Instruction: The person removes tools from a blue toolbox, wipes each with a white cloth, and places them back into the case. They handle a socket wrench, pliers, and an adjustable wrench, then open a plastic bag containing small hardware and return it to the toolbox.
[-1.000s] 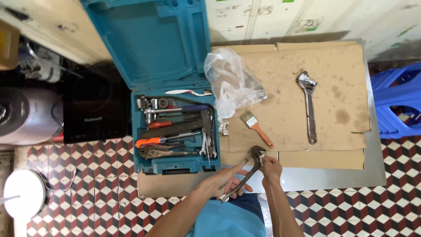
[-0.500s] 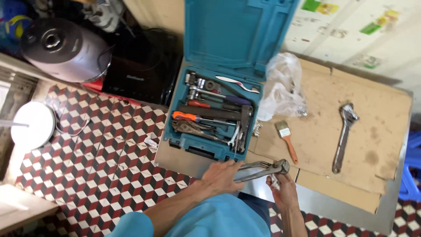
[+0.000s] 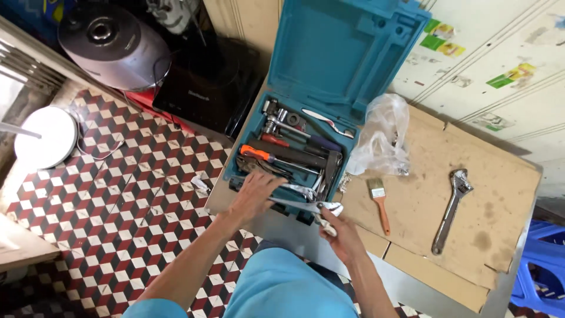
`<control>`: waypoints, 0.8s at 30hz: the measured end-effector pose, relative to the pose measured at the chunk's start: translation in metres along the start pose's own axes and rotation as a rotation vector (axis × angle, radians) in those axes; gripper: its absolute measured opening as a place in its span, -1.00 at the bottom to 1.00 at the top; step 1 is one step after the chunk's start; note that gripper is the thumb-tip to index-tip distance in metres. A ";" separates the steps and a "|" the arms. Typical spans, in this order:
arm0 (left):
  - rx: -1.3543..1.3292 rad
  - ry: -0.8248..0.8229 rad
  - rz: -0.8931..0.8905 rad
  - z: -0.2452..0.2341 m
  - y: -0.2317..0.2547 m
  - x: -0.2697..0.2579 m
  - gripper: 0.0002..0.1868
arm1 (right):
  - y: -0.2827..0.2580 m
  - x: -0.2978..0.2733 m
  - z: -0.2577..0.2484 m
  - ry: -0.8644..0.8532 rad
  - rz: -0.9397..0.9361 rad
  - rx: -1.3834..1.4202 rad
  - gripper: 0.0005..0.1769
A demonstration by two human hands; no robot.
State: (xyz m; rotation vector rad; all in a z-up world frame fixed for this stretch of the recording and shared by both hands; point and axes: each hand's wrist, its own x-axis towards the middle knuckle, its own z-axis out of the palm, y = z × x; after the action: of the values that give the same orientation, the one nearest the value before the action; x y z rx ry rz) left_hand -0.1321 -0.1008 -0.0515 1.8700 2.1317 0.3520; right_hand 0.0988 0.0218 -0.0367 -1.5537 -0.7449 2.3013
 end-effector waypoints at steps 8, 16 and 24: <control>-0.275 0.229 0.095 0.042 -0.061 0.035 -0.54 | 0.022 0.037 0.020 0.054 -0.034 -0.052 -0.74; 0.053 0.015 0.057 0.072 -0.093 0.060 -0.34 | 0.043 0.032 0.023 0.182 -0.015 -0.033 -0.80; -0.163 -0.017 -0.039 0.046 -0.081 0.049 -0.14 | 0.062 0.052 0.057 0.211 -0.053 -0.144 -0.80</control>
State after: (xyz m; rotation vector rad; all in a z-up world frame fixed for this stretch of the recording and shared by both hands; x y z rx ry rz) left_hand -0.1960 -0.0631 -0.1261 1.7322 2.0587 0.4835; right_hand 0.0301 -0.0194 -0.0948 -1.7822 -0.9002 2.0456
